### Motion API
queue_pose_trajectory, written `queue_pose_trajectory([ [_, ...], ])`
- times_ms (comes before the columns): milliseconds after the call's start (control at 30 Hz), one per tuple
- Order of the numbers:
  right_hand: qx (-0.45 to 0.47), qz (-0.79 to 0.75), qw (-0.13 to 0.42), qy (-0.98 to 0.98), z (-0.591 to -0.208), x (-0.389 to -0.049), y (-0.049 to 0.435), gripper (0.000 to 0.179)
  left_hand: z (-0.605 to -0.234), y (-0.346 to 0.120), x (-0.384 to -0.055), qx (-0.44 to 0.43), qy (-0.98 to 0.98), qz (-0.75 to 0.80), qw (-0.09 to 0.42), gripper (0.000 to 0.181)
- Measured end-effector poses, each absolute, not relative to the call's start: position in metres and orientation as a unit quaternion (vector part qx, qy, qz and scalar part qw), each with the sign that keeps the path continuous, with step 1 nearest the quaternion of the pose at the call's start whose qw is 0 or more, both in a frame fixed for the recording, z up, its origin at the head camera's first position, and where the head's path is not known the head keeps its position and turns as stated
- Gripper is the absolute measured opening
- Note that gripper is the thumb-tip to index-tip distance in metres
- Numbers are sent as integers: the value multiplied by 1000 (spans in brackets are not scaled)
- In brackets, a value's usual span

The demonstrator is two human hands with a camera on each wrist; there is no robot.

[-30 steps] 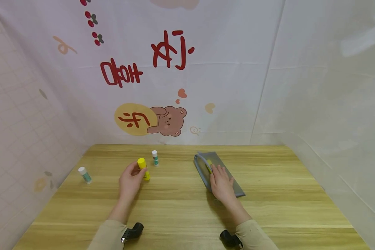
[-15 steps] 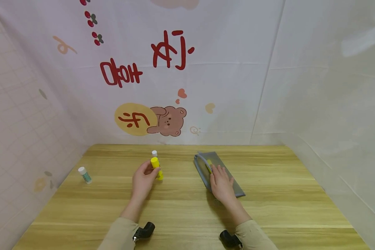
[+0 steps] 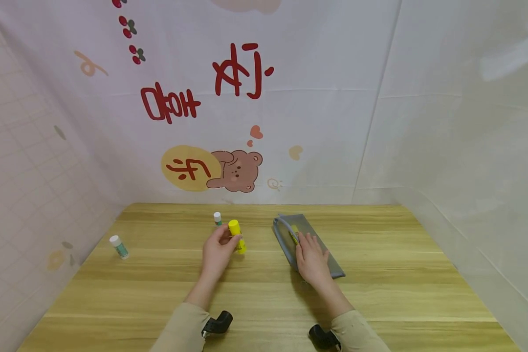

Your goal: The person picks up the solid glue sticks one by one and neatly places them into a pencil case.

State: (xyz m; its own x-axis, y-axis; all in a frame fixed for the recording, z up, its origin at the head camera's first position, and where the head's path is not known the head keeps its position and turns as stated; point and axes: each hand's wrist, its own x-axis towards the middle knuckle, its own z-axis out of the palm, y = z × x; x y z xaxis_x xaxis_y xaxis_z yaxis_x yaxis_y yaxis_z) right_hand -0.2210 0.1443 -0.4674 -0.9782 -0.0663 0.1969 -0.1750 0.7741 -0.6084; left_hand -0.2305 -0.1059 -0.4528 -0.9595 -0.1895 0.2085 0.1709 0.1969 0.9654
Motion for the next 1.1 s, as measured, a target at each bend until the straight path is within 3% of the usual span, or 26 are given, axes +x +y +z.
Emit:
queue_pose_trajectory([
  [1100, 55, 339, 83, -936, -468, -225, 147, 45, -458, -29, -235, -28, -717, -694, 62, 34],
])
